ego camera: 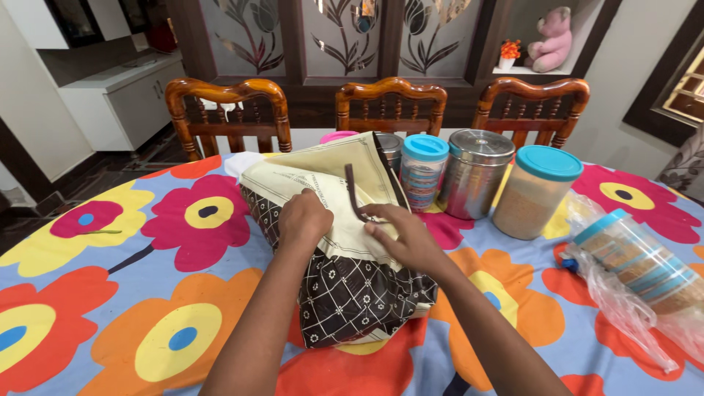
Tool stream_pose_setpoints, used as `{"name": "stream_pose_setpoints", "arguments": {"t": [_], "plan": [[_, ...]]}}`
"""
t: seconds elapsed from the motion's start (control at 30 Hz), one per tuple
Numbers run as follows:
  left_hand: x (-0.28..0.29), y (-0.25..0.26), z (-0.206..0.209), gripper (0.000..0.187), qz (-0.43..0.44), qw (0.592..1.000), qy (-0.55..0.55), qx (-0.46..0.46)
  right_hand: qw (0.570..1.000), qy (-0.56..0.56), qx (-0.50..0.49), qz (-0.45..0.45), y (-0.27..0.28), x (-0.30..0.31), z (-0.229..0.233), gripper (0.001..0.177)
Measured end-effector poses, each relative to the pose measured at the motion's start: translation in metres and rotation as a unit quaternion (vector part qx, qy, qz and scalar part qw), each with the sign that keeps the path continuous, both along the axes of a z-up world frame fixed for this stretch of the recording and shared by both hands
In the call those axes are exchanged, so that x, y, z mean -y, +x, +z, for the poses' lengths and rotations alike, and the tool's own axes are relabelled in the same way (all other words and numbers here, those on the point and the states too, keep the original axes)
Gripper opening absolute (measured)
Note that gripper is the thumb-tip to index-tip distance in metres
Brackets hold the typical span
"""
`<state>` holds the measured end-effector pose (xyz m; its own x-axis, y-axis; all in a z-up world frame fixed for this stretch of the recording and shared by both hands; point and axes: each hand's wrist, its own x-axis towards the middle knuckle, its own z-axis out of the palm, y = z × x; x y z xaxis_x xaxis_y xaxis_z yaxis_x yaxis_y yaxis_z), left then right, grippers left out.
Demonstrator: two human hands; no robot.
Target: The person pours grains from a plastic bag into a clear container, secures the lid, and then unpacks vegetables from a tote bag onto the table. The person arranges the containers and vegetables on the table.
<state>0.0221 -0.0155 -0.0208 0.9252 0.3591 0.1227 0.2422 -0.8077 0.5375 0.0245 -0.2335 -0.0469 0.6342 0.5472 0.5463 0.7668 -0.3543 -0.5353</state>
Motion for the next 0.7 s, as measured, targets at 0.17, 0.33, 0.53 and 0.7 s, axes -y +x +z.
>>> {"name": "stream_pose_setpoints", "arguments": {"t": [0.17,0.33,0.53,0.7], "plan": [[0.006,0.008,0.004,0.041,-0.004,1.0,-0.001,0.004,0.989,-0.077,0.127,0.0,-0.066,-0.016,0.018,0.093],[0.007,0.018,-0.002,0.041,-0.004,1.0,0.003,0.026,0.983,-0.074,0.154,-0.068,-0.085,-0.04,0.004,0.082],[0.001,0.025,-0.008,0.047,-0.015,0.998,-0.011,0.066,0.978,0.048,0.199,-0.047,-0.065,-0.033,-0.011,0.034],[-0.007,0.014,0.002,0.05,-0.075,0.981,-0.173,0.051,0.983,0.07,0.022,-0.171,-0.04,-0.013,-0.017,0.032]]}}
